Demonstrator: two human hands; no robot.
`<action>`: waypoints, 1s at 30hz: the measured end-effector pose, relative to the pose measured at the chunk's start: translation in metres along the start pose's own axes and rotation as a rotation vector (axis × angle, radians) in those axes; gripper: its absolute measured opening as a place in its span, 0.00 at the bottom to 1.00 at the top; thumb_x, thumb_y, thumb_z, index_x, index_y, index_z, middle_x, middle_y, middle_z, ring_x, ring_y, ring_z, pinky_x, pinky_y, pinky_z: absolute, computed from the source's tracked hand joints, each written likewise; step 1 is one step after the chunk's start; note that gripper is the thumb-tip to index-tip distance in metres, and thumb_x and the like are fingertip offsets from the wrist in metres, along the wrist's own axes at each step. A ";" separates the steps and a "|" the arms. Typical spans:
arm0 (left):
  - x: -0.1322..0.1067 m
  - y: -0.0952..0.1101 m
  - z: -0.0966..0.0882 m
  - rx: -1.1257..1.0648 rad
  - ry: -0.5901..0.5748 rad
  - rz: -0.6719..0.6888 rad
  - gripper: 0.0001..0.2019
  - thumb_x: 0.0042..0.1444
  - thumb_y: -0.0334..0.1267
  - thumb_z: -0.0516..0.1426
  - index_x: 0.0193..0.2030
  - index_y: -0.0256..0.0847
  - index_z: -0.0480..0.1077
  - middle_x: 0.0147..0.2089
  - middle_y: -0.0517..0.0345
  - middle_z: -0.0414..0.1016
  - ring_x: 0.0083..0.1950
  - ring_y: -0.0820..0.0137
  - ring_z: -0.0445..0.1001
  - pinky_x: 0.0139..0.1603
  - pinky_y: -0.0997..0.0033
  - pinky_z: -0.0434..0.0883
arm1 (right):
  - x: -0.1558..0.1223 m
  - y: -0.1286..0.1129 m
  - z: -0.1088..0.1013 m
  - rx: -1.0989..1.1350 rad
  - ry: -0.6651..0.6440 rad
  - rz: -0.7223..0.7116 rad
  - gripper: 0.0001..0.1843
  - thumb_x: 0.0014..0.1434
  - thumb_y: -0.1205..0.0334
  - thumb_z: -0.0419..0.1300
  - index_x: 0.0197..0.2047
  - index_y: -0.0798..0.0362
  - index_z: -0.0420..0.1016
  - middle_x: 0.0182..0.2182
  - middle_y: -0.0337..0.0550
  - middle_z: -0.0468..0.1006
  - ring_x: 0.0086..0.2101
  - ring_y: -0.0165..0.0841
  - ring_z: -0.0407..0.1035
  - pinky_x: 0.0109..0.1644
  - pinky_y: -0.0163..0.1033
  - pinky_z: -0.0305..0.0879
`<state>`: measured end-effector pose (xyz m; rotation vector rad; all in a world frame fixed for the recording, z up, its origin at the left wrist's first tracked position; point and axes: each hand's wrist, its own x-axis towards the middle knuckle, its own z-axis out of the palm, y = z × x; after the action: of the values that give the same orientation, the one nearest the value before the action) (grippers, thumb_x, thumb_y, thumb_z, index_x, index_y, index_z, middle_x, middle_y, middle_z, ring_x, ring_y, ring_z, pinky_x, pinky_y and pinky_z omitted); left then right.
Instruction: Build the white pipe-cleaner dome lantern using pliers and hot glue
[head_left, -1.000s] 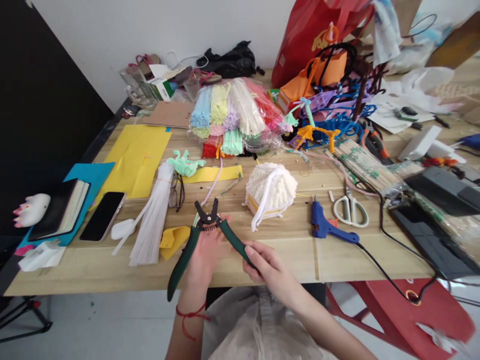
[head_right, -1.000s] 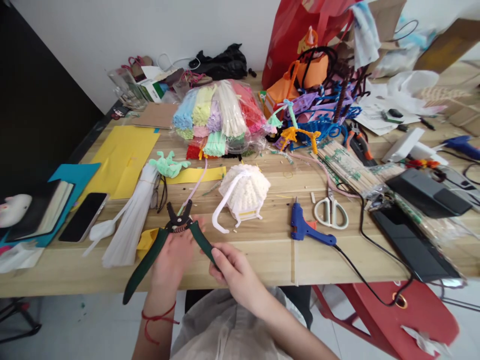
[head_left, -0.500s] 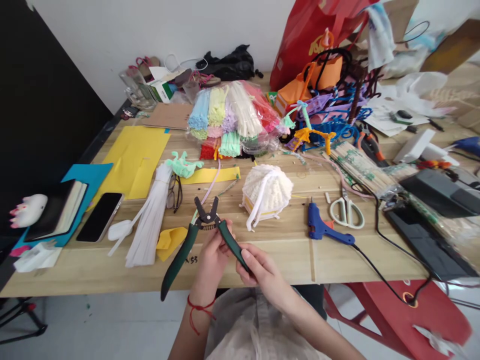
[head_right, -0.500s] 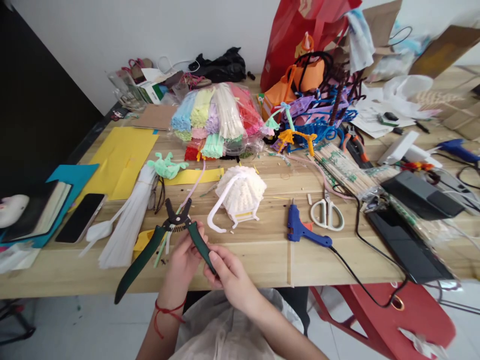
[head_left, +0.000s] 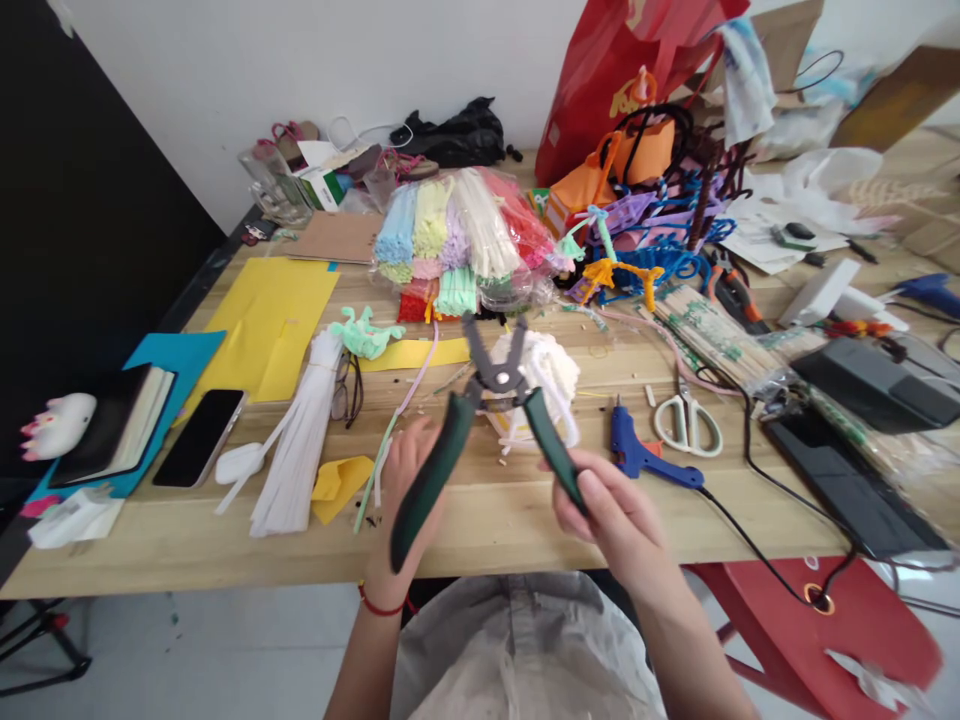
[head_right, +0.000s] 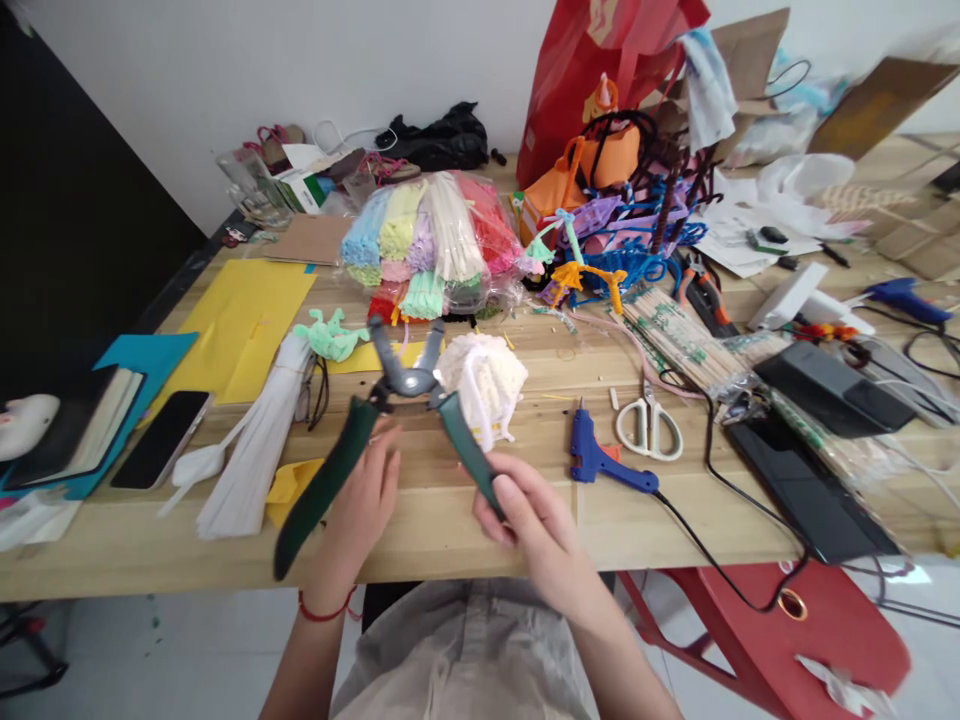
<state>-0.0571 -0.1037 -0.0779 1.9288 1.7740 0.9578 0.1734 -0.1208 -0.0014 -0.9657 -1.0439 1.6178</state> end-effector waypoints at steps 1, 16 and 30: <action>-0.005 0.006 -0.001 0.031 -0.086 0.065 0.19 0.65 0.35 0.49 0.61 0.43 0.67 0.66 0.46 0.67 0.70 0.53 0.61 0.71 0.44 0.57 | -0.001 -0.002 -0.007 -0.017 0.056 -0.024 0.19 0.67 0.47 0.56 0.49 0.54 0.73 0.19 0.33 0.61 0.20 0.26 0.51 0.25 0.36 0.48; -0.001 -0.020 0.001 0.429 -0.343 0.234 0.28 0.69 0.44 0.48 0.73 0.40 0.52 0.73 0.46 0.57 0.74 0.53 0.55 0.74 0.36 0.46 | -0.016 -0.005 -0.074 0.044 0.433 -0.148 0.18 0.61 0.46 0.63 0.45 0.52 0.76 0.17 0.29 0.53 0.18 0.24 0.47 0.22 0.33 0.46; 0.011 -0.026 0.006 0.337 -0.224 0.151 0.24 0.69 0.41 0.47 0.68 0.38 0.62 0.69 0.41 0.63 0.71 0.51 0.63 0.73 0.36 0.49 | -0.001 -0.001 -0.090 0.107 0.532 -0.192 0.13 0.63 0.50 0.61 0.42 0.51 0.76 0.19 0.27 0.47 0.18 0.24 0.38 0.21 0.32 0.41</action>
<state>-0.0722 -0.0875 -0.0963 2.2995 1.7662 0.4812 0.2571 -0.1049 -0.0292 -1.1055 -0.6535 1.1546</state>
